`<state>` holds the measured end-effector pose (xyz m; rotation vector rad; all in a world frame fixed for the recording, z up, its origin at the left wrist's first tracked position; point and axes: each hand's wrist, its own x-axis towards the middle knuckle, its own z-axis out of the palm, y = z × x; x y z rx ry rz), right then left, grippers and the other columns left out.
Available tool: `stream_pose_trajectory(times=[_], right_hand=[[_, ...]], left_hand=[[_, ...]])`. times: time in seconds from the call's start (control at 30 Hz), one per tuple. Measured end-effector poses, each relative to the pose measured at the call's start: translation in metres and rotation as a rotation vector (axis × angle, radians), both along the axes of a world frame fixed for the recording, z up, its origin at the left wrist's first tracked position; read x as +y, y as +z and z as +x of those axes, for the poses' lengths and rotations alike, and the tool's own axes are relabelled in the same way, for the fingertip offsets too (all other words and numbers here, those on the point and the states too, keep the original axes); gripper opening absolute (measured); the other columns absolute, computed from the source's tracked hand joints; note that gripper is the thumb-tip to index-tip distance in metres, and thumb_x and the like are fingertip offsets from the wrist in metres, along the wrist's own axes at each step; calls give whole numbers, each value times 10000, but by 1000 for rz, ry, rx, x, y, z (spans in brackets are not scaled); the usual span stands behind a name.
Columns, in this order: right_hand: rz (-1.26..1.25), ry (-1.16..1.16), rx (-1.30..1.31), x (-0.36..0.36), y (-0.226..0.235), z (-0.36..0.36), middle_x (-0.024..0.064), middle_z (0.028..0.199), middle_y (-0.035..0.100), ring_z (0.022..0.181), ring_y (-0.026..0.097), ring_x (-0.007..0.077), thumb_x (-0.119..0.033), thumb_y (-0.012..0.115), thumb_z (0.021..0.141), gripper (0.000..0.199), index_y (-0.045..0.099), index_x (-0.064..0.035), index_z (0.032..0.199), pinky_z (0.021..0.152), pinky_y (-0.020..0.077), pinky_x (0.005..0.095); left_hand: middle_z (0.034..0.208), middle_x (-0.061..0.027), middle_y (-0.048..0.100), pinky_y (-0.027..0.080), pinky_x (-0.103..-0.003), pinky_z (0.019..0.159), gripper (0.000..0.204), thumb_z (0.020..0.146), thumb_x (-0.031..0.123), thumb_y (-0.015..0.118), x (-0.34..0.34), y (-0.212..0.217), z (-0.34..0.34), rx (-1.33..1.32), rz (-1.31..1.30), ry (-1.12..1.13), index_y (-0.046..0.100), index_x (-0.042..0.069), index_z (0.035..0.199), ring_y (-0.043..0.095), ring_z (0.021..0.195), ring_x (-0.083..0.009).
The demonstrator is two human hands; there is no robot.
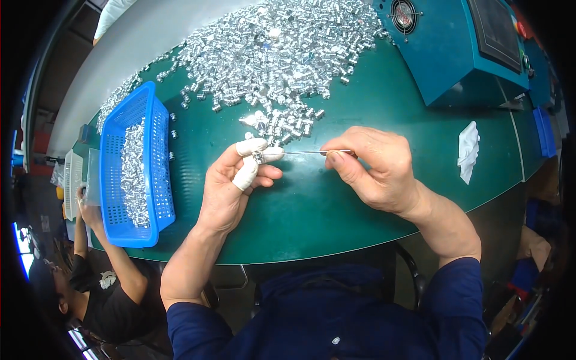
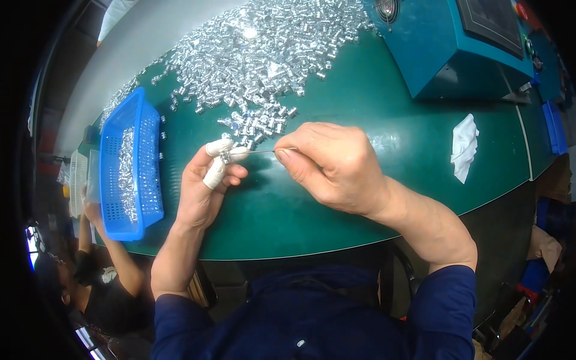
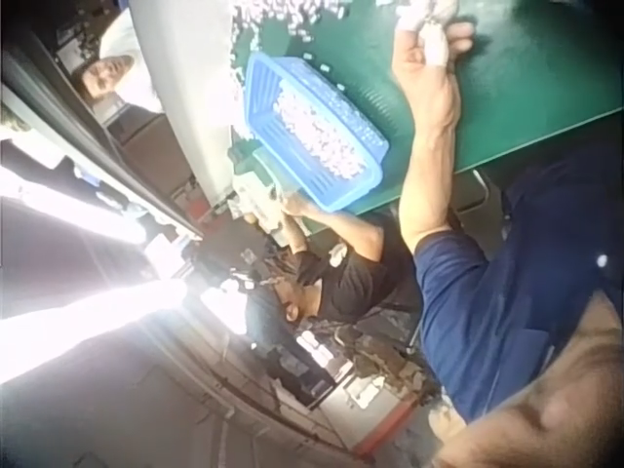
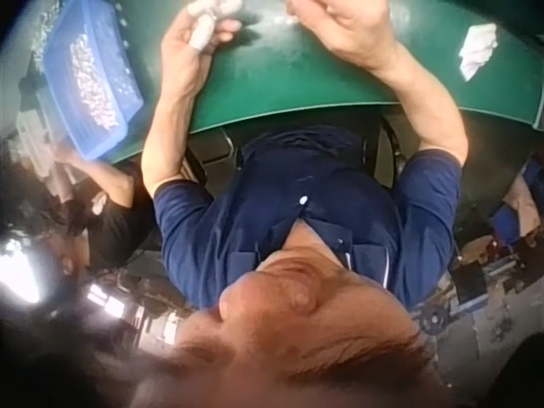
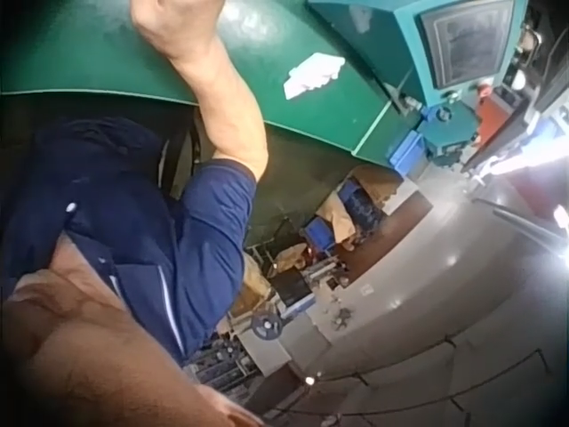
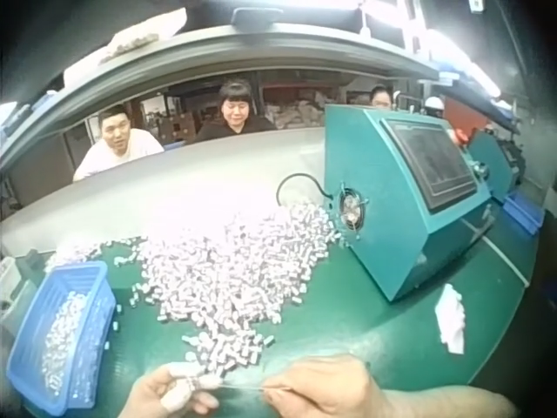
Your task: Stringing small silver metal components onto a thin wire or thread at a factory assembly workstation.
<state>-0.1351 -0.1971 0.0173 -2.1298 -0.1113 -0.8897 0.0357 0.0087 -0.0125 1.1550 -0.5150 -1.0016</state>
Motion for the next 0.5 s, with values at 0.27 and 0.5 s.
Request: stream_pose_trajectory(times=[0.27,0.5], right_hand=[[-227,-5,-69,4,4,0,92,729,671,594,649,230,-12,722,847,95,698,12,935,535,493,313],[541,-17,255,6,-4,-3,73,807,722,703,651,97,-91,580,1008,182,712,33,1023,601,517,249]], left_hand=[[1220,-187,677,579,-273,805,369,1007,132,617,-1,-2,1,-71,-13,3,545,19,1351,707,939,-191],[1215,-194,687,571,-286,803,393,990,113,636,-4,6,-3,-161,23,-14,541,9,1357,713,943,-203]])
